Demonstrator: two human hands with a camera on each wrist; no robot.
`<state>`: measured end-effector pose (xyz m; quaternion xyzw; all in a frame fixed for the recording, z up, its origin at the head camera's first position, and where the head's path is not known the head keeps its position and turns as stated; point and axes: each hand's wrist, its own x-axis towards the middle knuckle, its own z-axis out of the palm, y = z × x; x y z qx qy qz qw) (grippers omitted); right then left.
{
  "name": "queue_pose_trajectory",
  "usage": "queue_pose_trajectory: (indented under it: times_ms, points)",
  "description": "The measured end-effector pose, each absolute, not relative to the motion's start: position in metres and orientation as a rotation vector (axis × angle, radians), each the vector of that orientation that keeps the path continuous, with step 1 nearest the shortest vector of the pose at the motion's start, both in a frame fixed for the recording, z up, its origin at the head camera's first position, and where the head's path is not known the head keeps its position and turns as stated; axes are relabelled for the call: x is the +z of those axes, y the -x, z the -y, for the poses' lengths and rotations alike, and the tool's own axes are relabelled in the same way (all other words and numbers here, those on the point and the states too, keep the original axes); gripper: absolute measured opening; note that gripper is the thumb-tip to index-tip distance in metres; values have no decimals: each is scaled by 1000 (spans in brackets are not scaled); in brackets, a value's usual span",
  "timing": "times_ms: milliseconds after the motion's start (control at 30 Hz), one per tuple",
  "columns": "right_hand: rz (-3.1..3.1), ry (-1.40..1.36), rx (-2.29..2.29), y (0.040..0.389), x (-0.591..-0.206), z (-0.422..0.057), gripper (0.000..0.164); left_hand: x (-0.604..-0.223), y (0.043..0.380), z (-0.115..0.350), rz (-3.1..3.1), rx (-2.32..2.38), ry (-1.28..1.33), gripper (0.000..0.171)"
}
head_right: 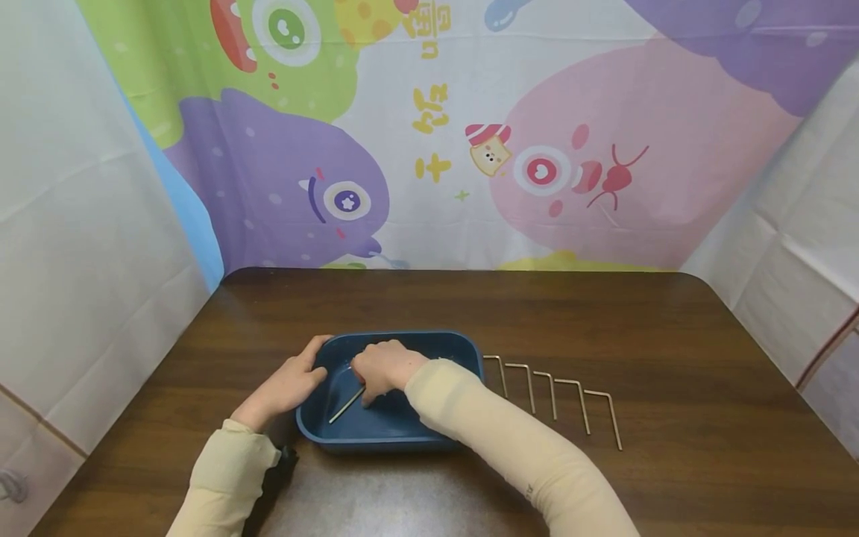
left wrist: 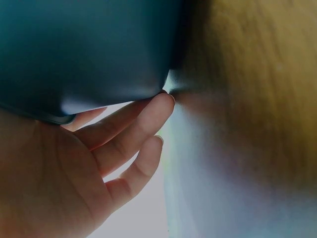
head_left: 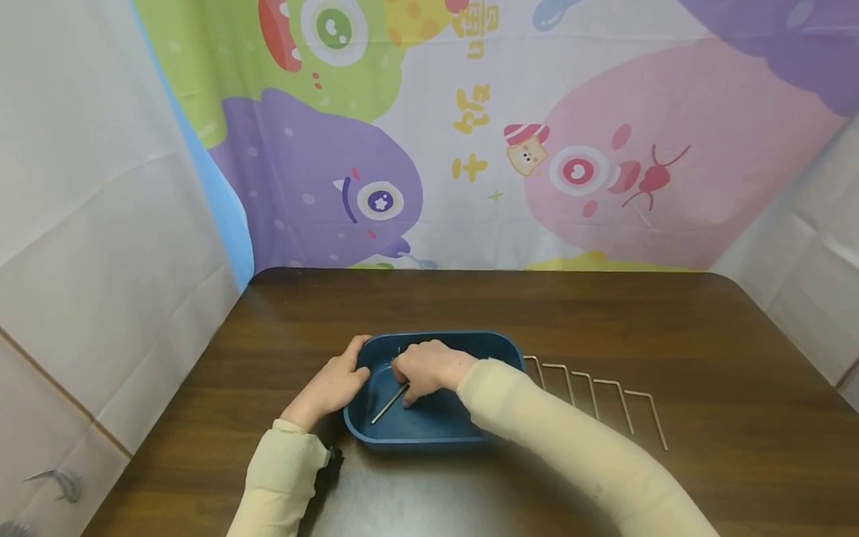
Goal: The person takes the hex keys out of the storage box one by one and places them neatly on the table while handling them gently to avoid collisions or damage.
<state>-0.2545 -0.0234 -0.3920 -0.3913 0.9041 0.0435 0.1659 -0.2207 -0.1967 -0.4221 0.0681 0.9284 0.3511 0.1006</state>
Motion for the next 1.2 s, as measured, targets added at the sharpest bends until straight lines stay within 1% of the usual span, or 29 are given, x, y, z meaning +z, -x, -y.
queue_pose_trajectory:
  times_ms: [133,400,1067,1200]
  points:
    - [-2571,1105,127,255,-393,24,29,-421,221,196,-2748,1036,-212,50]
    - [-2561,1092,55,255,-392,22,21,-419,221,196,-2757,1041,-222,50]
    - [-2578,1077,4,252,-395,24,15,-421,221,197,-2771,1017,-212,50]
    - [-2599,1084,17,252,-394,23,10,-420,221,197,-2776,1009,-221,51]
